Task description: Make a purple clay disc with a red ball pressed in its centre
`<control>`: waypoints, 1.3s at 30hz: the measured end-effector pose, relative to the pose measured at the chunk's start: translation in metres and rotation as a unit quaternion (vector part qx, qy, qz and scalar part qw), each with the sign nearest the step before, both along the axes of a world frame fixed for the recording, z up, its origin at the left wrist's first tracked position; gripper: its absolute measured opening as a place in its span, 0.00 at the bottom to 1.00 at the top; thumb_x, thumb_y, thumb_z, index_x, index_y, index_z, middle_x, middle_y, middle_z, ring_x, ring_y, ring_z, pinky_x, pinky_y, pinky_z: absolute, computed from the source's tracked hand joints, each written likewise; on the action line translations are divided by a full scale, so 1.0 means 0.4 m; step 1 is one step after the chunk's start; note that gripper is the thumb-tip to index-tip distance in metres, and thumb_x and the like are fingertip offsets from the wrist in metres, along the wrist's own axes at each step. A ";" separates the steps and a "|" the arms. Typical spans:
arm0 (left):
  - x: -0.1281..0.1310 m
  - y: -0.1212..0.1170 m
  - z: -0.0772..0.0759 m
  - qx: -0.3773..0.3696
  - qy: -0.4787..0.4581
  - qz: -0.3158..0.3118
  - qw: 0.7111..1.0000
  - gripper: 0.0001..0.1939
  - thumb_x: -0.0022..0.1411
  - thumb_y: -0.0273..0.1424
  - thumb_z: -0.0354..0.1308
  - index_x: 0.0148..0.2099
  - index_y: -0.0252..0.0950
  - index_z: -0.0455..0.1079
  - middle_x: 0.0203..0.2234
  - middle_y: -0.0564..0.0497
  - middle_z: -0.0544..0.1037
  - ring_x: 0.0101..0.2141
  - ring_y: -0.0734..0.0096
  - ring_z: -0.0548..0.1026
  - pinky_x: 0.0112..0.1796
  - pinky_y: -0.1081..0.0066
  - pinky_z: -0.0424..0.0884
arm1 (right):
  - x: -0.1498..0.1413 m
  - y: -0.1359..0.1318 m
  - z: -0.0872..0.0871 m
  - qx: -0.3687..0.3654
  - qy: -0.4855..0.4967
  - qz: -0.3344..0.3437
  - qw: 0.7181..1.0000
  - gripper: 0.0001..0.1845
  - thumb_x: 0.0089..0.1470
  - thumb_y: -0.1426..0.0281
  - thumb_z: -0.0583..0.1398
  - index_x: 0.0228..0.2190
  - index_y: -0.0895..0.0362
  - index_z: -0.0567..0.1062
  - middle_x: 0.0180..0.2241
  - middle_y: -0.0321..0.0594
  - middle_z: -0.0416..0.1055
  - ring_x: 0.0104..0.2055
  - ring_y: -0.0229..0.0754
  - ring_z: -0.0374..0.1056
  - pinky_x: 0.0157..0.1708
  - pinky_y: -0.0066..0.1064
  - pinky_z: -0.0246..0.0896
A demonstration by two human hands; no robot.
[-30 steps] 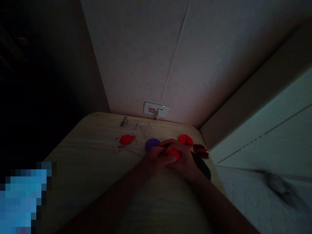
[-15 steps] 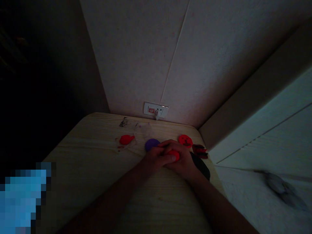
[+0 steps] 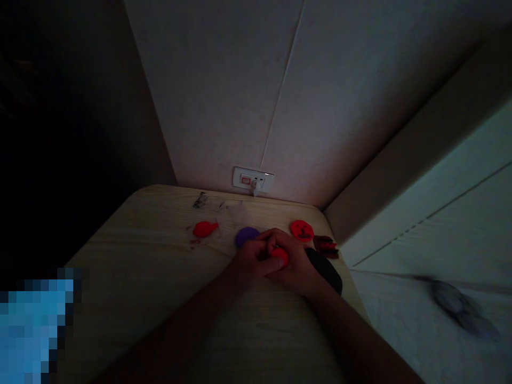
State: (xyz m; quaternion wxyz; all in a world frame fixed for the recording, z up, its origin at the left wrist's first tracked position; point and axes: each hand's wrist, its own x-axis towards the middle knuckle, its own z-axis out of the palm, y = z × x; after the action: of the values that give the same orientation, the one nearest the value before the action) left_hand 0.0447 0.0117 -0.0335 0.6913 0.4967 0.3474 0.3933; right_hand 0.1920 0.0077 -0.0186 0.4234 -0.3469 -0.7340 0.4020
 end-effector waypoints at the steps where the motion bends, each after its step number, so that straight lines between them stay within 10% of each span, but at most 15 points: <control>1: 0.001 0.000 0.000 -0.005 0.003 0.005 1.000 0.11 0.49 0.36 0.68 0.29 0.32 0.76 0.24 0.53 0.76 0.27 0.73 0.71 0.30 0.73 0.63 | -0.001 0.000 -0.001 0.007 -0.002 -0.007 1.000 0.15 0.43 0.76 0.69 0.29 0.53 0.68 0.42 0.42 0.75 0.42 0.45 0.73 0.41 0.34 0.68; 19: 0.001 0.001 -0.015 -0.004 -0.028 0.000 1.000 0.09 0.51 0.34 0.67 0.32 0.33 0.79 0.25 0.52 0.79 0.28 0.71 0.75 0.31 0.73 0.68 | 0.009 -0.004 0.007 0.035 -0.019 0.001 0.999 0.10 0.43 0.76 0.71 0.30 0.54 0.80 0.47 0.44 0.75 0.49 0.48 0.75 0.49 0.39 0.70; 29: -0.013 -0.003 0.006 0.019 -0.009 -0.045 0.999 0.07 0.46 0.27 0.64 0.31 0.36 0.79 0.26 0.53 0.81 0.28 0.70 0.76 0.30 0.73 0.72 | 0.018 -0.003 0.030 -0.042 0.022 0.135 0.990 0.17 0.39 0.71 0.77 0.34 0.53 0.81 0.56 0.42 0.72 0.58 0.51 0.71 0.57 0.42 0.67; 39: -0.012 -0.005 -0.003 -0.015 0.018 -0.031 0.999 0.06 0.49 0.33 0.67 0.28 0.35 0.77 0.23 0.53 0.78 0.27 0.70 0.74 0.28 0.73 0.68 | 0.005 -0.012 0.020 -0.003 -0.002 0.056 0.998 0.12 0.41 0.77 0.74 0.28 0.55 0.79 0.53 0.43 0.73 0.53 0.49 0.73 0.53 0.41 0.70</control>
State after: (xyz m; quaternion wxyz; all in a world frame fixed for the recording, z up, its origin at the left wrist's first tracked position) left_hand 0.0400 0.0097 -0.0348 0.7041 0.5041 0.3502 0.3570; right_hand 0.1941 0.0029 -0.0104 0.3982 -0.3073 -0.7520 0.4262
